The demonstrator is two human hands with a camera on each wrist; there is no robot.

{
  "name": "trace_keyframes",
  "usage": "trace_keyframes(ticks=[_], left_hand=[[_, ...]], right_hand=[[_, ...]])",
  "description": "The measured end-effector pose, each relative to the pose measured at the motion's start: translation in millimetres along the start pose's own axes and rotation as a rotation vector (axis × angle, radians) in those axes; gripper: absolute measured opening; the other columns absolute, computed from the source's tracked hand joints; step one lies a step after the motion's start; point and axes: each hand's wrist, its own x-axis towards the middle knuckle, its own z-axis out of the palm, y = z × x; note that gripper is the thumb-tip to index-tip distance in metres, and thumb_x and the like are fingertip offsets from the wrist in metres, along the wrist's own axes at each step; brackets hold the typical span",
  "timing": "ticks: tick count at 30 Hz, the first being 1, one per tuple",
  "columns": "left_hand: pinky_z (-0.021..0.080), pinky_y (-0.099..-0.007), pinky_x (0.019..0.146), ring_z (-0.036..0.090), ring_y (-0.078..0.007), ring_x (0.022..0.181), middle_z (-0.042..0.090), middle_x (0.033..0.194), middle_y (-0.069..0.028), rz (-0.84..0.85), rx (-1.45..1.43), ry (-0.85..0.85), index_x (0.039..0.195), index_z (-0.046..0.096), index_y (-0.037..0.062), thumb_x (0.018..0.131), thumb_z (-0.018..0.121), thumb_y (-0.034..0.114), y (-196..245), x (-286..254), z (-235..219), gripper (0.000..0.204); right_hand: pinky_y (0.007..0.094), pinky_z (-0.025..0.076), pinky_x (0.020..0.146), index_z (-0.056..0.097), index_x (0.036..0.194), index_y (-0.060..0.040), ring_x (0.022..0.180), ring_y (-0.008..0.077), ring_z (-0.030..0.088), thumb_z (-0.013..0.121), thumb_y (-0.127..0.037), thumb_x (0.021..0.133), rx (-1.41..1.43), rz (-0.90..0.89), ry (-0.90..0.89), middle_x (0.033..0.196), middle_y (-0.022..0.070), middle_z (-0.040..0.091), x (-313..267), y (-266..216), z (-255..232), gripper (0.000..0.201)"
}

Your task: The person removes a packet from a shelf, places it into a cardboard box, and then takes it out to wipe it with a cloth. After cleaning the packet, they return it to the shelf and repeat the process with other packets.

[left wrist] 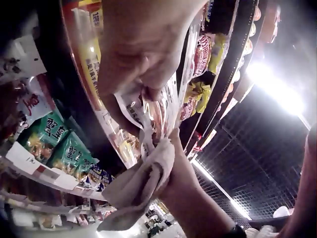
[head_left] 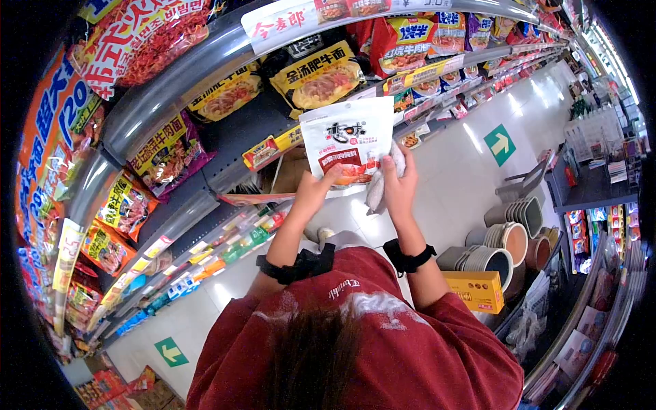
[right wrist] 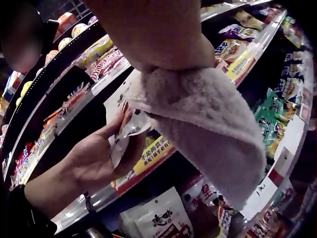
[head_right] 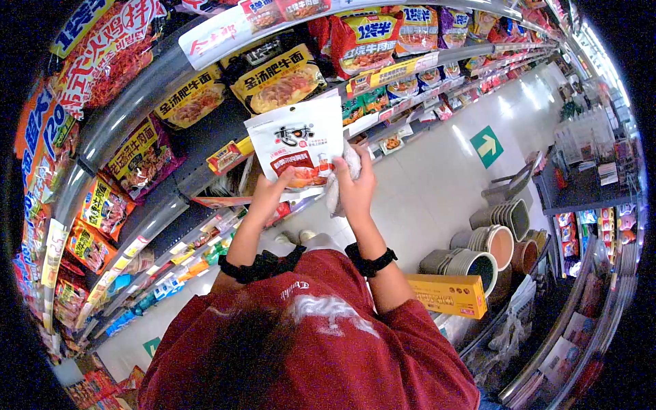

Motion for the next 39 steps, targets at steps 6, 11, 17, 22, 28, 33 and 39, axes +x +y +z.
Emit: trace_keyframes(ticks=[6,11,17,22,28,33,39], left_hand=[[0.041,-0.0270,0.078,0.054,-0.0136,0.088,0.059,0.097,-0.0086,-0.019,-0.102,0.066,0.103,0.054,-0.0021,0.081,0.057,0.031,-12,6,-3,0.039],[0.038,-0.0259,0.081,0.051,-0.0133,0.092,0.056,0.104,-0.0093,-0.006,-0.268,0.203,0.109,0.049,-0.0034,0.082,0.055,0.034,-11,10,-9,0.046],[0.039,-0.0263,0.082,0.050,-0.0135,0.094,0.053,0.108,-0.0098,-0.074,-0.435,0.185,0.114,0.045,-0.0021,0.084,0.053,0.033,-9,11,-2,0.047],[0.040,-0.0279,0.080,0.050,-0.0143,0.096,0.054,0.104,-0.0077,-0.120,-0.589,0.098,0.110,0.048,-0.0011,0.085,0.051,0.030,0,7,1,0.039],[0.040,-0.0297,0.083,0.051,-0.0162,0.097,0.052,0.109,-0.0093,-0.130,-0.638,0.108,0.114,0.044,-0.0010,0.088,0.047,0.026,4,3,3,0.038],[0.040,-0.0310,0.086,0.051,-0.0171,0.098,0.051,0.110,-0.0108,-0.171,-0.661,0.105,0.114,0.043,-0.0030,0.088,0.047,0.027,11,3,-9,0.040],[0.039,-0.0290,0.086,0.050,-0.0164,0.099,0.050,0.111,-0.0115,-0.038,-0.494,0.210,0.114,0.042,-0.0047,0.088,0.047,0.027,0,4,-4,0.041]], right_hand=[[0.0290,0.042,0.074,0.050,0.099,0.0022,0.081,0.0166,0.053,0.056,-0.019,0.080,-0.021,0.096,-0.166,0.086,0.0111,0.057,-19,13,-5,0.029],[0.0325,0.041,0.078,0.046,0.107,0.0017,0.088,0.0225,0.053,0.056,-0.019,0.079,-0.002,0.088,-0.086,0.095,0.0174,0.055,-18,19,-12,0.037],[0.0371,0.039,0.081,0.047,0.110,-0.0043,0.094,0.0280,0.048,0.057,-0.013,0.072,-0.202,-0.447,-0.057,0.107,0.0165,0.047,-23,-31,-1,0.041],[0.0338,0.041,0.072,0.056,0.104,-0.0135,0.088,0.0241,0.048,0.059,-0.012,0.061,-0.488,-0.825,-0.393,0.104,0.0062,0.050,-46,-20,19,0.043],[0.0275,0.041,0.066,0.060,0.100,-0.0202,0.083,0.0202,0.048,0.056,-0.010,0.062,-0.610,-1.045,-0.356,0.103,-0.0006,0.051,-42,-2,11,0.039],[0.0305,0.042,0.069,0.059,0.101,-0.0172,0.085,0.0228,0.048,0.057,-0.008,0.061,-0.711,-0.907,-0.293,0.104,0.0025,0.050,-20,19,-6,0.040],[0.0369,0.036,0.086,0.055,0.106,-0.0098,0.099,0.0304,0.044,0.054,0.001,0.062,-0.336,-0.327,0.046,0.108,0.0161,0.046,3,16,-23,0.045]])
